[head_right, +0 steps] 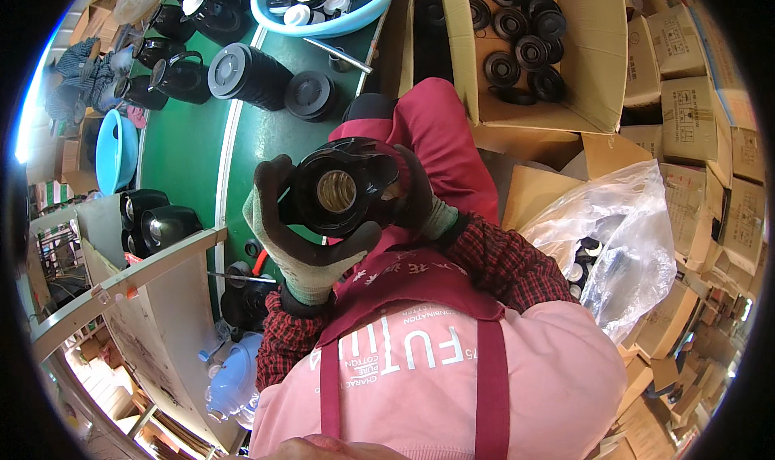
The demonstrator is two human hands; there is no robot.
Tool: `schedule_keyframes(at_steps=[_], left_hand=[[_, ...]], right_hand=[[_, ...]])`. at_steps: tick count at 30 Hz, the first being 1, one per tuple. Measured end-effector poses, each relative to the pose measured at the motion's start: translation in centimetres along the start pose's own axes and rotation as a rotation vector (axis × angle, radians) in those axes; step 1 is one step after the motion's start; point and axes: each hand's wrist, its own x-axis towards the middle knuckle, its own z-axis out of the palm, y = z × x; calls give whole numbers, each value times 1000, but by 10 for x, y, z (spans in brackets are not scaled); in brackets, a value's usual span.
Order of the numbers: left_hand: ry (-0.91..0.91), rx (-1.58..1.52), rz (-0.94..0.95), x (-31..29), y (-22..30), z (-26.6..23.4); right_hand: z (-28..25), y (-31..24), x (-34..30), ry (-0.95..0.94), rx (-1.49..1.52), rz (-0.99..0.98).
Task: The person assembles black kettles by inserting a metal rod into the base, attaching a lid, and placing a white circular insert into the top. They handle each kettle one at a time, inspecting the interior and exterior before moving to the next unit.
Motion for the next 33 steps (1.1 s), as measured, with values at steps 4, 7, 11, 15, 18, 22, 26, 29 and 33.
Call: schedule_keyframes(at_steps=[4, 7, 11, 15, 18, 22, 26, 29, 33], left_hand=[[62, -94, 90, -5, -2, 7], [29, -125, 42, -7, 5, 8], [91, -100, 62, -5, 9, 10], [82, -104, 76, -24, -10, 26], [-134, -76, 17, -46, -26, 43], [-409, -44, -77, -62, -62, 64], [-289, -28, -84, -42, -69, 83], [-226, -9, 75, -36, -84, 103], [-219, 63, 107, -45, -97, 123]], right_hand=[[38, -40, -12, -83, -209, -20], [39, -46, -14, -55, -310, -23], [-19, -23, 3, -30, -886, -425], [-21, -156, 50, -61, -224, -251], [25, -272, 70, -256, -468, -132], [39, -259, 62, -391, -1047, -239], [38, -179, 50, -500, -1478, -491], [34, -167, 53, -351, -1098, -288], [-7, -160, 110, -42, -883, -203]])
